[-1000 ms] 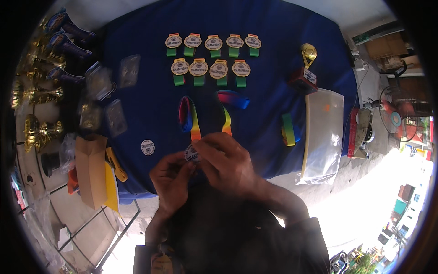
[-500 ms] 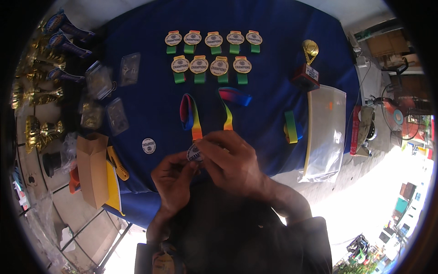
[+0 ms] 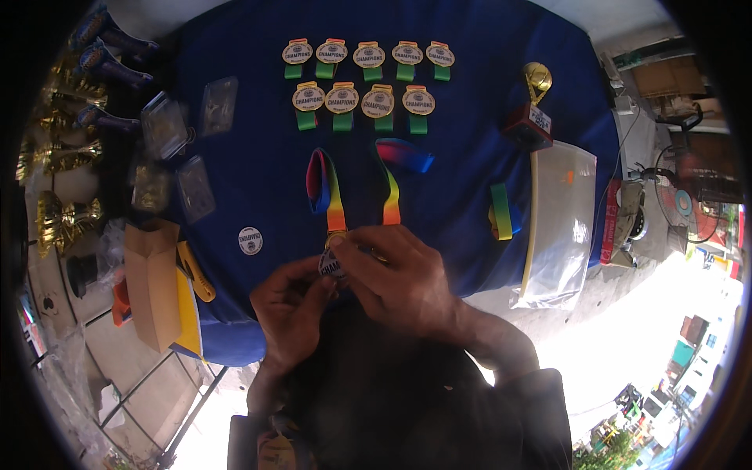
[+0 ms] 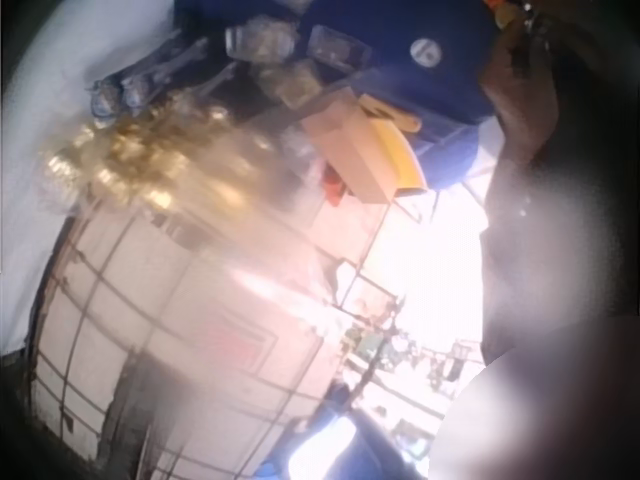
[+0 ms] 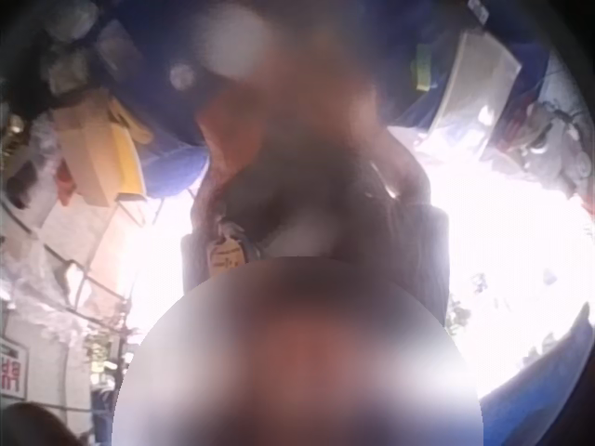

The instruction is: The person assembles medals by threading colorful ribbons through the medal loops, folding the ribbon ends, and securing them with small plastic clips. They then place the completed medals into clear plastic packaging on a blue-clothed table.

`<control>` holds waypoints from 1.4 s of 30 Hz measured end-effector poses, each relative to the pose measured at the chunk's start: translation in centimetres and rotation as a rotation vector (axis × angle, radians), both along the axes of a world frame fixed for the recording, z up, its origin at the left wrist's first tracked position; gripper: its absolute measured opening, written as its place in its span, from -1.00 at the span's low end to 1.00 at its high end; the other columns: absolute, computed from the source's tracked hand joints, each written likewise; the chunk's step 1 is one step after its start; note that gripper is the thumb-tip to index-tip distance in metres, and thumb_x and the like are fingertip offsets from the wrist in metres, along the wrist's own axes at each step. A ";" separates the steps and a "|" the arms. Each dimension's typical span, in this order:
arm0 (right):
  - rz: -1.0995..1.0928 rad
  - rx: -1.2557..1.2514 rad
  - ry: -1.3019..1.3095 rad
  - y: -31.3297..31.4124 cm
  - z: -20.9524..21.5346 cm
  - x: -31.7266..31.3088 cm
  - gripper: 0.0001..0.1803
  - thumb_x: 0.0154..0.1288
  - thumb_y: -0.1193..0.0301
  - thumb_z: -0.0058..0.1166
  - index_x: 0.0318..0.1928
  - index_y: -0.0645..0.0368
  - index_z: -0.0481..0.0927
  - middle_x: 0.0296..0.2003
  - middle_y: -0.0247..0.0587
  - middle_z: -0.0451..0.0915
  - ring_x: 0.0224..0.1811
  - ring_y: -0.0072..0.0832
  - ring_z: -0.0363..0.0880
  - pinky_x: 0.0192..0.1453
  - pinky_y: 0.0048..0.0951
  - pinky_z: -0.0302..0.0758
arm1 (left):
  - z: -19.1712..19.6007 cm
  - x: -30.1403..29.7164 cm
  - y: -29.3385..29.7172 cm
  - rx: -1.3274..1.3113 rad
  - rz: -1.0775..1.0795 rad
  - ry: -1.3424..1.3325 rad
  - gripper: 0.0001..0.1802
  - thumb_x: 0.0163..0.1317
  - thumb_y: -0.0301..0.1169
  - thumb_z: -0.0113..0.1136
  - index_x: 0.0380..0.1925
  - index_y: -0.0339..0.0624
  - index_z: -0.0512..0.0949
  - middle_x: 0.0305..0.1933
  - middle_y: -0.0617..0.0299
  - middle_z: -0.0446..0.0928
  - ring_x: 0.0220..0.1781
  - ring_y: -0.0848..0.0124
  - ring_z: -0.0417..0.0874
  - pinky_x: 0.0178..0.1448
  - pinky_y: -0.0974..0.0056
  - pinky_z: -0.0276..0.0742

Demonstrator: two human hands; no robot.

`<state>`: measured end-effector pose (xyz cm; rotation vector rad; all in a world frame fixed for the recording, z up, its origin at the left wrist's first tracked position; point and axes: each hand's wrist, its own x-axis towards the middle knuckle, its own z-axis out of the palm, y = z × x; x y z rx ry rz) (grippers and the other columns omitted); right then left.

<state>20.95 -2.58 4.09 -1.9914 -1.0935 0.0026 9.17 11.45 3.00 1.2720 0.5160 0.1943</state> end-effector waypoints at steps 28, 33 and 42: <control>0.022 0.032 -0.027 0.0 -0.8 0.2 -0.59 0.01 0.69 0.42 -0.05 0.27 0.72 -0.16 -0.04 0.72 -0.21 -0.19 0.78 -0.20 -0.33 0.72 | 0.1 0.0 0.9 0.153 -0.107 -0.009 -0.74 0.39 -0.73 0.19 0.07 -0.53 0.59 -0.06 -0.04 0.74 -0.04 0.34 0.79 0.09 0.30 0.75; 0.036 0.035 0.007 -0.1 -1.1 0.3 -0.57 0.00 0.68 0.44 -0.04 0.26 0.72 -0.16 -0.04 0.72 -0.21 -0.20 0.78 -0.20 -0.32 0.73 | 0.4 0.0 1.0 0.143 -0.120 0.033 -0.73 0.39 -0.74 0.19 0.07 -0.52 0.60 -0.07 -0.03 0.75 -0.04 0.35 0.79 0.11 0.29 0.75; 0.019 0.049 0.032 0.0 -1.3 0.1 -0.56 0.00 0.70 0.40 -0.02 0.25 0.72 -0.16 -0.05 0.73 -0.20 -0.20 0.78 -0.19 -0.33 0.73 | 0.2 0.1 1.2 0.190 -0.138 0.037 -0.73 0.39 -0.74 0.19 0.07 -0.54 0.59 -0.06 -0.07 0.74 -0.02 0.31 0.80 0.12 0.27 0.76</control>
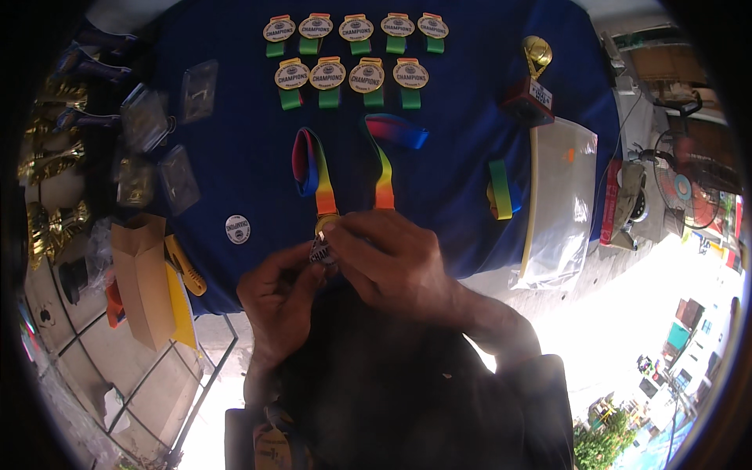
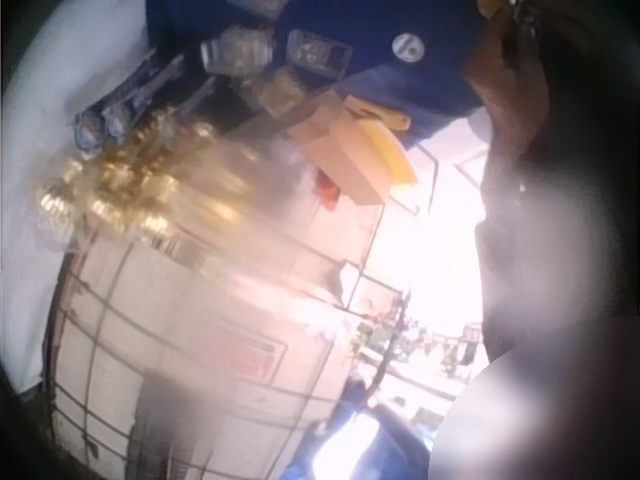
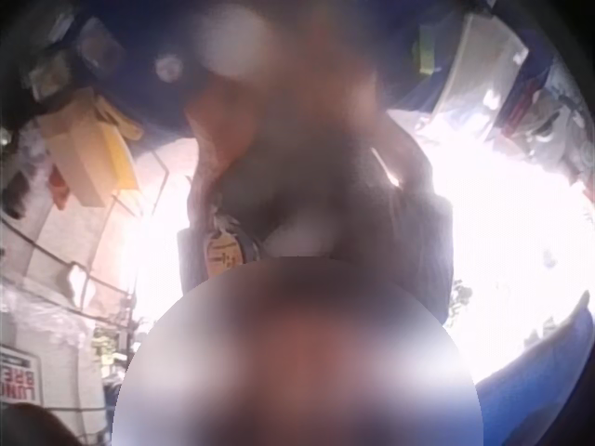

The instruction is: The person assembles medals by threading colorful ribbons through the medal loops, folding the ribbon ends, and securing them with small plastic clips. They then place the completed medals into clear plastic packaging on a blue-clothed table.

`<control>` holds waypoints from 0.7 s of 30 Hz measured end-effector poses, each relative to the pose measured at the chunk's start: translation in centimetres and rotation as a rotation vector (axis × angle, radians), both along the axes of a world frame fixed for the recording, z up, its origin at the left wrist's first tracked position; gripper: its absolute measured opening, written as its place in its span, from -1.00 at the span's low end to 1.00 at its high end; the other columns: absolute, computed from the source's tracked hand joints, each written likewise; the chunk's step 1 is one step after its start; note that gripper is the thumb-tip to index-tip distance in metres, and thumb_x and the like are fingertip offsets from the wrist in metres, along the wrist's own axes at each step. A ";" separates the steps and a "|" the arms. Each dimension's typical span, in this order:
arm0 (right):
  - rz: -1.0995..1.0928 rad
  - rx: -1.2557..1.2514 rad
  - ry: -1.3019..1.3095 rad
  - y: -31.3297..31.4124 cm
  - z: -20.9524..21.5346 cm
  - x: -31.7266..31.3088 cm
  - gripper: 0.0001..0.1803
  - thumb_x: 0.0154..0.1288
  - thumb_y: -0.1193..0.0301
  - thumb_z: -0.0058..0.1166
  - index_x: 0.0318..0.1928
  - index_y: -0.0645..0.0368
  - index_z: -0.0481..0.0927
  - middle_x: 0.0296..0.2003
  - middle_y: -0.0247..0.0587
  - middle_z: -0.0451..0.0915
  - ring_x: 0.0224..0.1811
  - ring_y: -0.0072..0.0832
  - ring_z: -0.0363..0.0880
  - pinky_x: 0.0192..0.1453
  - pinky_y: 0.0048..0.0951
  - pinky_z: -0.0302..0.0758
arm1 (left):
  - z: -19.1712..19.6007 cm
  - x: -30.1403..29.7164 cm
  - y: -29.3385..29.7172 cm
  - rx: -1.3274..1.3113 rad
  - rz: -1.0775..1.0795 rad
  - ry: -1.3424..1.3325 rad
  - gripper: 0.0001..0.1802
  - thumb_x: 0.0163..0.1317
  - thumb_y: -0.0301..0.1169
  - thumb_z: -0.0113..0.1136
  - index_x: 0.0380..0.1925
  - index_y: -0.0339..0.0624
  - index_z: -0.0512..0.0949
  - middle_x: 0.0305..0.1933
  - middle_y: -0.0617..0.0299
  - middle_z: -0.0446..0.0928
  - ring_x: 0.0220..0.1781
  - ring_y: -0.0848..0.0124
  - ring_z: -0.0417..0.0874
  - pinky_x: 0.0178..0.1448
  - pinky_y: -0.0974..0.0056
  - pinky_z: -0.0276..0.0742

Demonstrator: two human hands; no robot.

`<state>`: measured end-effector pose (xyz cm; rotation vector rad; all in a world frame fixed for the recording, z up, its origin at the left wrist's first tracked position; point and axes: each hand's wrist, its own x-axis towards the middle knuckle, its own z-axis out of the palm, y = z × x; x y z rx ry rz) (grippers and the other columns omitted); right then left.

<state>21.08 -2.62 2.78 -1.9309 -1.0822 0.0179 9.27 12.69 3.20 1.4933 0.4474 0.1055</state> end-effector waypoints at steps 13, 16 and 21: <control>0.009 -0.021 -0.043 -0.1 0.1 -0.1 -0.55 -0.03 0.69 0.41 -0.03 0.24 0.73 -0.16 -0.04 0.73 -0.18 -0.19 0.79 -0.15 -0.32 0.76 | -0.3 -0.1 -0.4 0.039 0.071 -0.015 -0.75 0.31 -0.69 0.28 -0.02 -0.40 0.69 -0.20 -0.02 0.78 -0.12 0.35 0.84 -0.05 0.36 0.71; 0.019 -0.010 -0.048 0.0 0.1 0.0 -0.56 -0.02 0.69 0.41 -0.04 0.25 0.73 -0.16 -0.03 0.73 -0.18 -0.18 0.79 -0.16 -0.31 0.76 | -0.3 -0.1 -0.4 0.076 0.062 0.004 -0.76 0.30 -0.68 0.29 -0.03 -0.40 0.69 -0.20 -0.02 0.78 -0.13 0.34 0.84 -0.06 0.35 0.71; 0.043 -0.019 0.006 -0.3 0.1 0.0 -0.57 -0.02 0.70 0.42 -0.05 0.27 0.72 -0.17 -0.03 0.73 -0.19 -0.18 0.79 -0.17 -0.31 0.75 | -0.1 0.0 -0.4 0.110 0.049 -0.007 -0.76 0.30 -0.69 0.28 -0.03 -0.39 0.70 -0.20 -0.02 0.78 -0.13 0.32 0.84 -0.06 0.33 0.71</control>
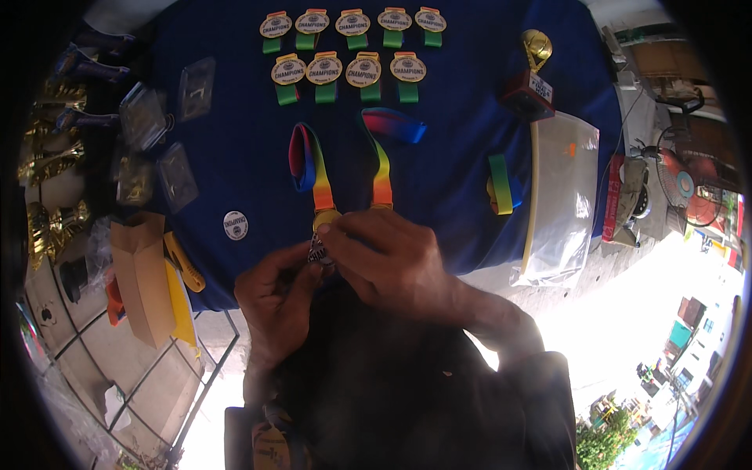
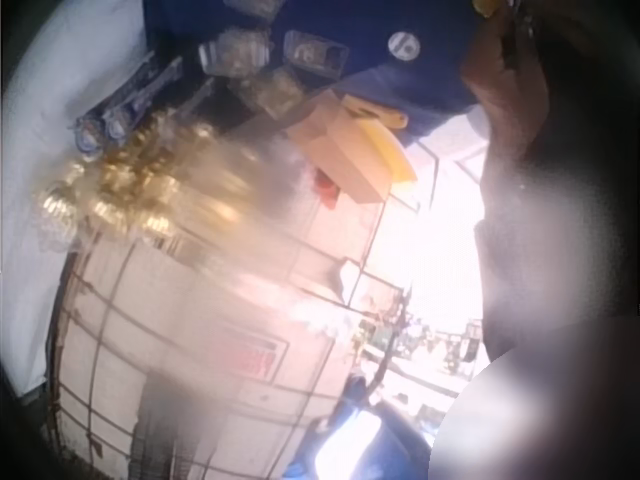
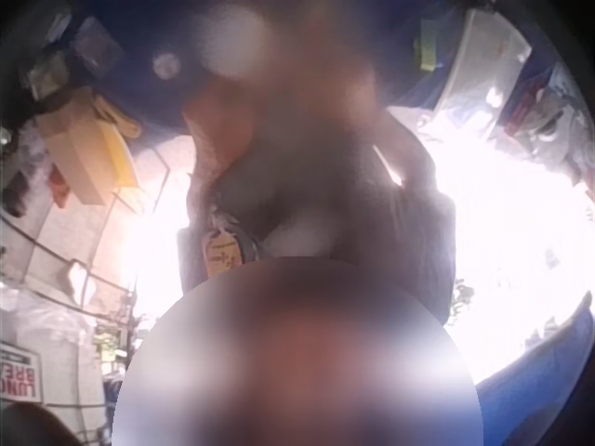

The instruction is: The person assembles medals by threading colorful ribbons through the medal loops, folding the ribbon ends, and securing them with small plastic clips. They then place the completed medals into clear plastic packaging on a blue-clothed table.

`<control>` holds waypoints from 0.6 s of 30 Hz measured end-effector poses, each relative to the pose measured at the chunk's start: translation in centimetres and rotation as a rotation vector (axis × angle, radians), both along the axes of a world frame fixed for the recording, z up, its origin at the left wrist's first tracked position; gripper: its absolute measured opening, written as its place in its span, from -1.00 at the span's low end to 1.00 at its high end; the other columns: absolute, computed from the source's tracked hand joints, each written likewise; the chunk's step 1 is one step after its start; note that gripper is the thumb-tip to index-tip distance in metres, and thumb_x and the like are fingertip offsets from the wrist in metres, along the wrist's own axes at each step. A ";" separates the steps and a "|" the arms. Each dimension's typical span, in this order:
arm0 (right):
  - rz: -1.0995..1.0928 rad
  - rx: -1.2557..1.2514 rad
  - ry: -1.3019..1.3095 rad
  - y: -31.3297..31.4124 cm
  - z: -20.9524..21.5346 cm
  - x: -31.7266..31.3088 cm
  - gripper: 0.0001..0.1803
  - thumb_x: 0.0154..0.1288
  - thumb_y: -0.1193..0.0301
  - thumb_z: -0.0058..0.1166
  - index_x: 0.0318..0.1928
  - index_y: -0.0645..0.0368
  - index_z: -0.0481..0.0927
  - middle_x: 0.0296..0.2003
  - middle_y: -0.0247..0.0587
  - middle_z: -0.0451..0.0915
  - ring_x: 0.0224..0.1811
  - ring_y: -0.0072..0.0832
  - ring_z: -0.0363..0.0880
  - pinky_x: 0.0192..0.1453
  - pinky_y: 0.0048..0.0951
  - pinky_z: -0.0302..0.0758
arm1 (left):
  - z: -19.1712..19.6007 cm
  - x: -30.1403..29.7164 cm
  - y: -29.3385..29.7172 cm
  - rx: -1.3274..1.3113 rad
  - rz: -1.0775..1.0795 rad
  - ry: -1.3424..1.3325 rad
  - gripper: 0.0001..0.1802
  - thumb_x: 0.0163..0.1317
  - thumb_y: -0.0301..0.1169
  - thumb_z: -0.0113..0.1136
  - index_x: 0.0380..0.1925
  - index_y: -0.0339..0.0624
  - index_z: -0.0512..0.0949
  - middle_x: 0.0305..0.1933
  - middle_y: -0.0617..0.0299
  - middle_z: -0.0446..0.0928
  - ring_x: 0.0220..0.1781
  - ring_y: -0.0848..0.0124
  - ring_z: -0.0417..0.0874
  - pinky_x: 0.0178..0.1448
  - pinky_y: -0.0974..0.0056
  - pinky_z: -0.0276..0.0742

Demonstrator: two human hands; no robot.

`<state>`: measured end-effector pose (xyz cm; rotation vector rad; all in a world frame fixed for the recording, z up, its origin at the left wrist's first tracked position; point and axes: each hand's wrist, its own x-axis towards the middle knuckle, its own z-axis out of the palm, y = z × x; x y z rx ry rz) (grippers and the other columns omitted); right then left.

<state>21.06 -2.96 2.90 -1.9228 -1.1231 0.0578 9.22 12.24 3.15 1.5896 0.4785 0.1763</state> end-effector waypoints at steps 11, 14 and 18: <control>-0.025 0.044 -0.036 -0.2 -0.5 -0.2 -0.65 -0.03 0.69 0.43 -0.16 0.24 0.71 -0.16 -0.10 0.67 -0.21 -0.25 0.71 -0.26 -0.36 0.70 | 0.8 -0.1 -0.1 0.029 -0.021 0.030 -0.76 0.31 -0.71 0.27 -0.02 -0.44 0.67 -0.20 -0.01 0.77 -0.13 0.34 0.83 -0.04 0.34 0.72; -0.058 0.051 -0.135 -0.3 -0.7 -0.5 -0.67 -0.09 0.66 0.44 -0.23 0.20 0.71 -0.17 -0.16 0.64 -0.21 -0.28 0.64 -0.27 -0.37 0.66 | 0.9 -0.4 -0.1 0.043 -0.043 0.064 -0.76 0.35 -0.73 0.25 0.01 -0.51 0.64 -0.16 0.01 0.76 -0.10 0.38 0.80 0.03 0.34 0.73; -0.055 0.094 -0.278 -0.2 -1.2 -0.8 -0.68 -0.14 0.64 0.42 -0.28 0.16 0.70 -0.14 -0.19 0.64 -0.21 -0.28 0.60 -0.25 -0.35 0.62 | 0.8 -0.7 -0.4 0.007 -0.009 0.071 -0.75 0.35 -0.73 0.25 0.01 -0.50 0.64 -0.16 0.01 0.76 -0.11 0.37 0.80 0.04 0.34 0.73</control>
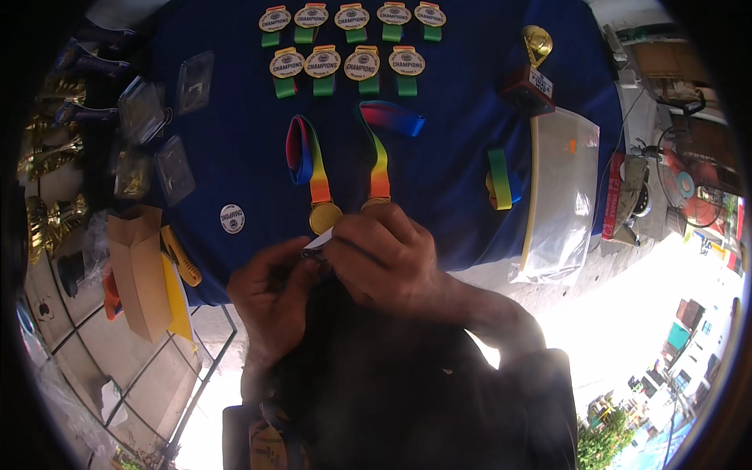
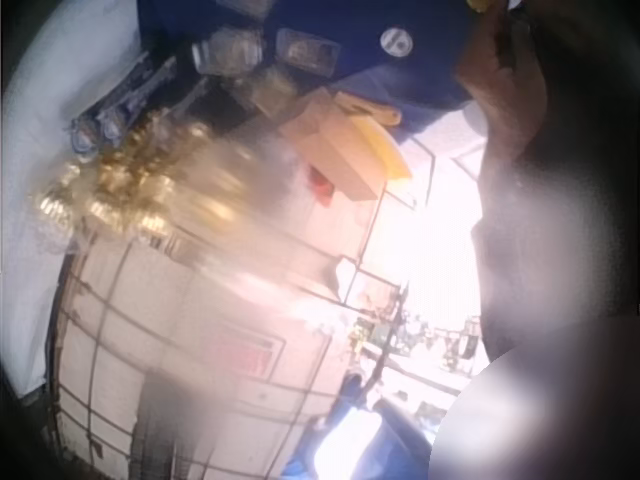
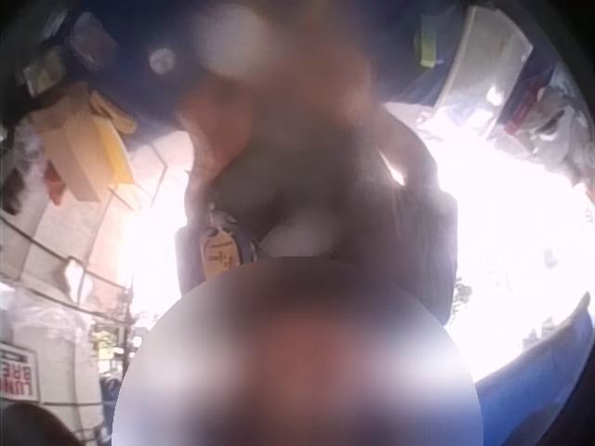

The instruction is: The person assembles medals by threading colorful ribbons through the medal loops, folding the ribbon ends, and securing them with small plastic clips. They then place the completed medals into clear plastic packaging on a blue-clothed table.

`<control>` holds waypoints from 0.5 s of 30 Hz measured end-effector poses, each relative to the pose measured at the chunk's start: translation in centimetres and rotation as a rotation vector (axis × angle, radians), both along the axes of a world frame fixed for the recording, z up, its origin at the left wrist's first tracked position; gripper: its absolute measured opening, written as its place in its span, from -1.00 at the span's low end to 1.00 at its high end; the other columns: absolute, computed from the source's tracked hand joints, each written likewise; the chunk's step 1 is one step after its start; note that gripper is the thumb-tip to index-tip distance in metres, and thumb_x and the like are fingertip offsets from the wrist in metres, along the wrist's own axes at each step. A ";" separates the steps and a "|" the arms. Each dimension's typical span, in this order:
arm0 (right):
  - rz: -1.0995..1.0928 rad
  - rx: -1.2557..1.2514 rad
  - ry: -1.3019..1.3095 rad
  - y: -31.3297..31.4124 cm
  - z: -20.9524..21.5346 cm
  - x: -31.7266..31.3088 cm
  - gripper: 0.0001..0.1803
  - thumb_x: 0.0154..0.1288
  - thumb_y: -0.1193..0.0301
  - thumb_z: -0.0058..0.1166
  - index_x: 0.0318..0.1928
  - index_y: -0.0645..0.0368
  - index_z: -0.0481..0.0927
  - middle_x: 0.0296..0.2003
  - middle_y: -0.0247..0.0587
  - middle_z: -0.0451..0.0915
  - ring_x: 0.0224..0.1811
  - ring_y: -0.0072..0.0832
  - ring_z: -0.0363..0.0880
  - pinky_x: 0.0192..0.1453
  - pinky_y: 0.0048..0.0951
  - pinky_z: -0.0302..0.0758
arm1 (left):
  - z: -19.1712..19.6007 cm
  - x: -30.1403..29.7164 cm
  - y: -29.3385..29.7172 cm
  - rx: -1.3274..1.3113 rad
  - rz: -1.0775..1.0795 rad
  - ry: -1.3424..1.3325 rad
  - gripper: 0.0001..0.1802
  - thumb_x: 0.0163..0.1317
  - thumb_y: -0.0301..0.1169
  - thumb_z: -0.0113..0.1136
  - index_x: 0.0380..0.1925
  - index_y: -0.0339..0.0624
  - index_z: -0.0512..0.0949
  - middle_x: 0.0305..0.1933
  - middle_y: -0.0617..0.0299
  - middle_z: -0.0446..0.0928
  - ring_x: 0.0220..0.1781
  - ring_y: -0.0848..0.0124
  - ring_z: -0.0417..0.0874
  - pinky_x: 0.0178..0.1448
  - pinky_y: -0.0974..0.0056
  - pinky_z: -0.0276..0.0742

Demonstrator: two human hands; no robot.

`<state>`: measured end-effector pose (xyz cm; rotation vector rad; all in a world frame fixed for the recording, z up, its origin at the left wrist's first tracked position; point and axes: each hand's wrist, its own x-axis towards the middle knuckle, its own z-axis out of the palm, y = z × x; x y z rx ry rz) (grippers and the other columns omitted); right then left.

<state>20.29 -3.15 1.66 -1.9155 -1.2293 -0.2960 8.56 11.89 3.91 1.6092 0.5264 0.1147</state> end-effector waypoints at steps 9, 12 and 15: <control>0.080 0.017 0.104 -0.1 -0.3 -0.2 -0.62 -0.08 0.66 0.36 -0.22 0.14 0.52 0.02 -0.08 0.71 -0.15 -0.21 0.65 -0.26 -0.33 0.64 | -0.6 0.2 -0.8 -0.018 0.161 -0.096 -0.70 0.23 -0.66 0.41 -0.02 -0.39 0.69 -0.18 0.01 0.78 -0.15 0.38 0.83 -0.06 0.34 0.72; 0.117 0.082 0.106 -0.1 -0.5 -0.2 -0.59 -0.03 0.66 0.35 -0.20 0.12 0.45 -0.02 -0.06 0.72 -0.18 -0.19 0.65 -0.28 -0.30 0.64 | -0.5 0.4 -0.8 0.121 0.171 -0.153 -0.66 0.16 -0.69 0.42 -0.02 -0.38 0.68 -0.16 -0.03 0.77 -0.14 0.33 0.84 -0.03 0.30 0.74; 0.123 0.124 0.044 -0.1 -0.8 0.0 -0.58 0.03 0.65 0.36 -0.17 0.12 0.42 -0.06 -0.07 0.74 -0.22 -0.19 0.66 -0.32 -0.31 0.62 | -0.6 0.8 -0.3 0.400 0.084 -0.300 -0.61 0.09 -0.73 0.43 -0.02 -0.38 0.68 -0.13 -0.06 0.75 -0.13 0.27 0.84 -0.05 0.30 0.75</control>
